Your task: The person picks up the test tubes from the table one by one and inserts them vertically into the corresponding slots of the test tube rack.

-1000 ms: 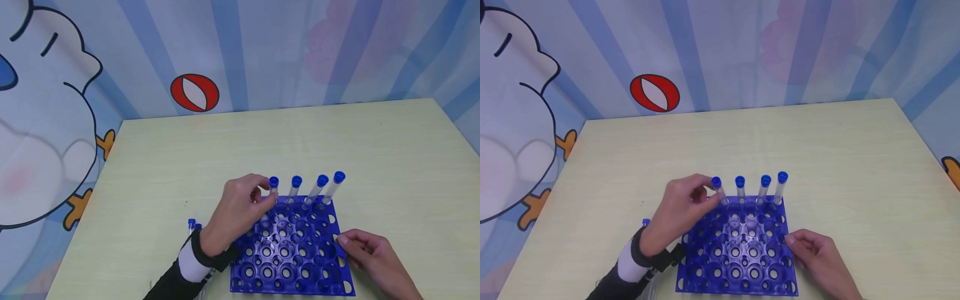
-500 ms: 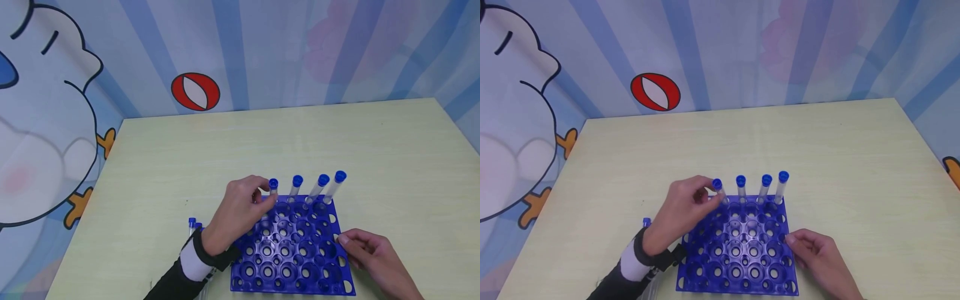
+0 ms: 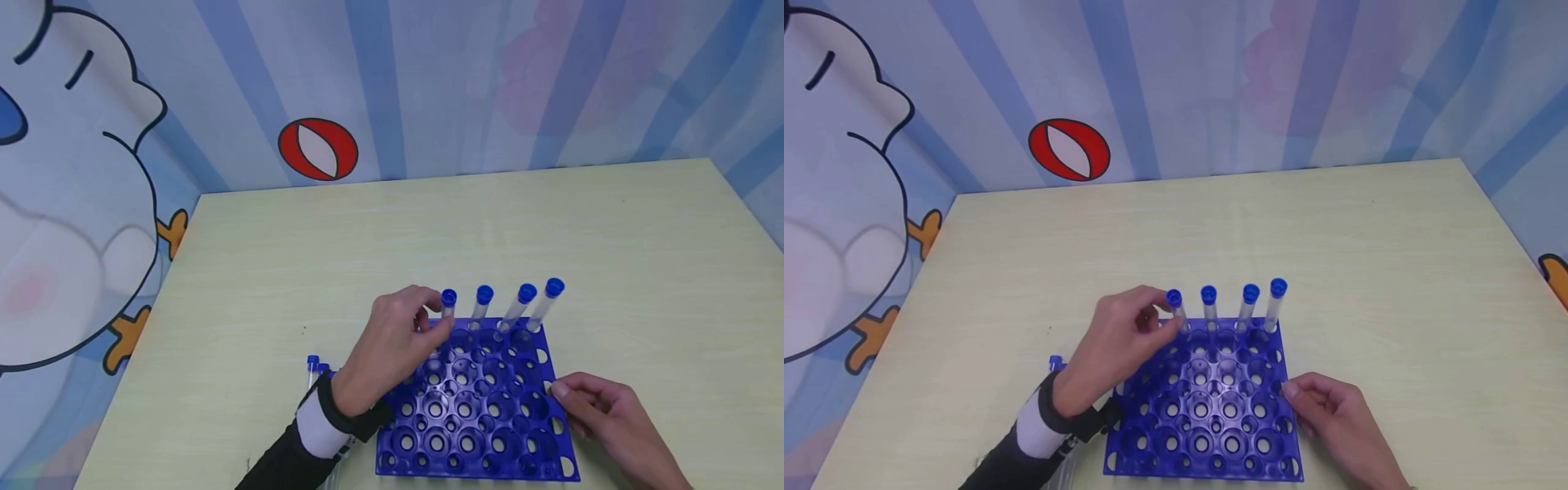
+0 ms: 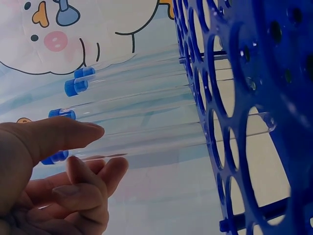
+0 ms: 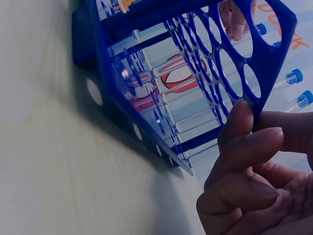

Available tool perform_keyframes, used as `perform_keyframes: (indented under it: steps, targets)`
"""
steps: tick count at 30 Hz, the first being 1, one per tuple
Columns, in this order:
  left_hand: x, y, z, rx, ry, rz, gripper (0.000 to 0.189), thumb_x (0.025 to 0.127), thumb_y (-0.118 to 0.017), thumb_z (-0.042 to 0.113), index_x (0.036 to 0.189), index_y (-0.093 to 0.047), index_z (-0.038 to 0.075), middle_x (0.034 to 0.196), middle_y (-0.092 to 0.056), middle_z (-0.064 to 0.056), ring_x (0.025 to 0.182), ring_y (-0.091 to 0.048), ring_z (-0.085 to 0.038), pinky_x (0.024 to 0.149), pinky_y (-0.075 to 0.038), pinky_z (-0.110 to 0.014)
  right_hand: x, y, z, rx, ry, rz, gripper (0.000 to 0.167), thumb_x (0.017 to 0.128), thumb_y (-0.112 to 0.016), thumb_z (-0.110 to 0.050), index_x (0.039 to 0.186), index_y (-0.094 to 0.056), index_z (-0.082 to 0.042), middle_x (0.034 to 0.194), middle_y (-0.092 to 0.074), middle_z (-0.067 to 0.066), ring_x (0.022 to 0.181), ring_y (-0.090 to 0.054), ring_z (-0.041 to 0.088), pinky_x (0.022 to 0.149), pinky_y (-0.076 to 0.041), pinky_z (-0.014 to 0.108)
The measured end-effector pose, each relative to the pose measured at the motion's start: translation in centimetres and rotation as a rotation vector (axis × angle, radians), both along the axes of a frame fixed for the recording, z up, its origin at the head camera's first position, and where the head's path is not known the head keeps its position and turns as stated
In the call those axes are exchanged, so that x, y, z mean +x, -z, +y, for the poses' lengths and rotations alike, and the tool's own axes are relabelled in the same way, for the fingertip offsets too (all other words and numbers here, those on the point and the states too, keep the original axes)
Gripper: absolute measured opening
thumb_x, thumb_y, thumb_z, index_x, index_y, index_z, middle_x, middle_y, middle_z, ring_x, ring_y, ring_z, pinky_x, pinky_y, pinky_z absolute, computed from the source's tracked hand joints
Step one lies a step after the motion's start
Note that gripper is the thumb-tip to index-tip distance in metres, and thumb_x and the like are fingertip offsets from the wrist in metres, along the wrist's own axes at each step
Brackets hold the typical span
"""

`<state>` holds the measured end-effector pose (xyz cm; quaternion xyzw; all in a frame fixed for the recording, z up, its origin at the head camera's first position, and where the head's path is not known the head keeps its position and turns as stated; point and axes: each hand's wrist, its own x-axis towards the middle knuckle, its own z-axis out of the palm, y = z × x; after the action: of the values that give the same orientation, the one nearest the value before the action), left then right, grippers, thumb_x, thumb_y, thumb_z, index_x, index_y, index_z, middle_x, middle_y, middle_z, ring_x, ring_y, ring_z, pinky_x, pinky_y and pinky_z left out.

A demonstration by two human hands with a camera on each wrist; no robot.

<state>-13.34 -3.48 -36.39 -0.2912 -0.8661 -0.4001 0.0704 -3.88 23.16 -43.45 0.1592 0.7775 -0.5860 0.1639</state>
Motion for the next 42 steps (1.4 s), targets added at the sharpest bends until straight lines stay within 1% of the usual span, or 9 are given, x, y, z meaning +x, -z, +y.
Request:
perform_keyframes:
  steps: [3,7,10,17,21,25,32,38,42]
  targets:
    - [0.0,0.0,0.0,-0.011,-0.007,-0.022,0.013,0.081,-0.067,0.011,0.092,-0.065,0.004,0.080,-0.062,-0.002,0.057,-0.046,-0.005,0.049,-0.041,-0.017,0.0,0.0,0.0,0.000,-0.002,0.005,0.046,0.089,-0.054,-0.042,0.106,-0.060,0.000,0.072,-0.053,0.004,0.065,-0.051,0.019,0.057,-0.042,0.029]
    - [0.1,0.0,0.0,-0.018,-0.007,-0.059,0.017,0.080,-0.067,0.011,0.094,-0.065,0.002,0.083,-0.063,-0.005,0.058,-0.048,-0.007,0.050,-0.042,-0.017,0.1,0.1,0.0,0.003,-0.013,0.037,0.044,0.090,-0.053,-0.040,0.104,-0.060,0.001,0.070,-0.053,0.003,0.063,-0.051,0.019,0.056,-0.042,0.029]
    - [0.2,0.1,-0.1,-0.029,-0.014,-0.088,0.020,0.080,-0.068,0.012,0.096,-0.065,0.001,0.086,-0.065,-0.008,0.059,-0.049,-0.008,0.051,-0.043,-0.017,0.1,0.0,0.0,0.012,-0.011,0.029,0.044,0.090,-0.053,-0.041,0.105,-0.060,0.000,0.070,-0.053,0.003,0.064,-0.051,0.019,0.056,-0.042,0.029]
    - [0.3,0.1,-0.7,-0.100,-0.086,-0.184,0.026,0.080,-0.069,0.022,0.098,-0.065,0.004,0.072,-0.057,0.001,0.057,-0.049,-0.007,0.049,-0.042,-0.018,0.0,-0.1,0.0,0.009,0.009,0.001,0.046,0.089,-0.054,-0.042,0.106,-0.059,0.000,0.072,-0.054,0.003,0.065,-0.052,0.019,0.058,-0.043,0.029]
    - [0.7,0.2,-1.4,-0.110,-0.108,-0.165,0.023,0.082,-0.067,0.021,0.099,-0.065,0.005,0.072,-0.057,0.000,0.057,-0.047,-0.006,0.050,-0.042,-0.018,0.0,-0.1,0.0,0.006,0.016,-0.018,0.047,0.089,-0.054,-0.043,0.107,-0.059,0.000,0.073,-0.055,0.003,0.066,-0.052,0.019,0.059,-0.043,0.028]
    - [1.6,0.0,-2.5,-0.102,-0.137,-0.127,0.020,0.083,-0.066,0.019,0.097,-0.066,0.005,0.073,-0.058,0.001,0.057,-0.047,-0.006,0.050,-0.041,-0.019,0.0,-0.1,0.0,0.000,0.013,-0.020,0.046,0.089,-0.055,-0.043,0.107,-0.059,0.000,0.074,-0.056,0.004,0.066,-0.052,0.019,0.059,-0.043,0.028]
    - [3.3,-0.1,-5.2,-0.115,-0.265,-0.079,0.017,0.078,-0.072,0.016,0.090,-0.067,0.006,0.069,-0.056,0.006,0.058,-0.049,-0.008,0.051,-0.040,-0.019,0.0,0.0,0.0,0.024,0.007,0.006,0.046,0.089,-0.054,-0.042,0.106,-0.060,0.000,0.073,-0.055,0.004,0.065,-0.052,0.018,0.058,-0.043,0.028]
    - [3.9,0.4,-7.3,-0.128,-0.365,-0.124,0.011,0.078,-0.071,0.012,0.088,-0.068,0.008,0.066,-0.056,0.004,0.057,-0.046,-0.006,0.050,-0.040,-0.020,0.1,0.1,-0.1,0.017,0.009,0.022,0.045,0.090,-0.054,-0.041,0.105,-0.059,0.001,0.071,-0.055,0.003,0.063,-0.052,0.018,0.057,-0.043,0.028]
    - [4.3,1.0,-8.9,-0.119,-0.431,-0.162,0.007,0.080,-0.068,0.009,0.087,-0.069,0.009,0.069,-0.060,0.004,0.059,-0.049,-0.006,0.054,-0.043,-0.021,0.0,0.2,-0.1,0.026,0.001,0.017,0.046,0.090,-0.053,-0.042,0.105,-0.060,0.001,0.071,-0.055,0.003,0.064,-0.052,0.019,0.057,-0.043,0.028]
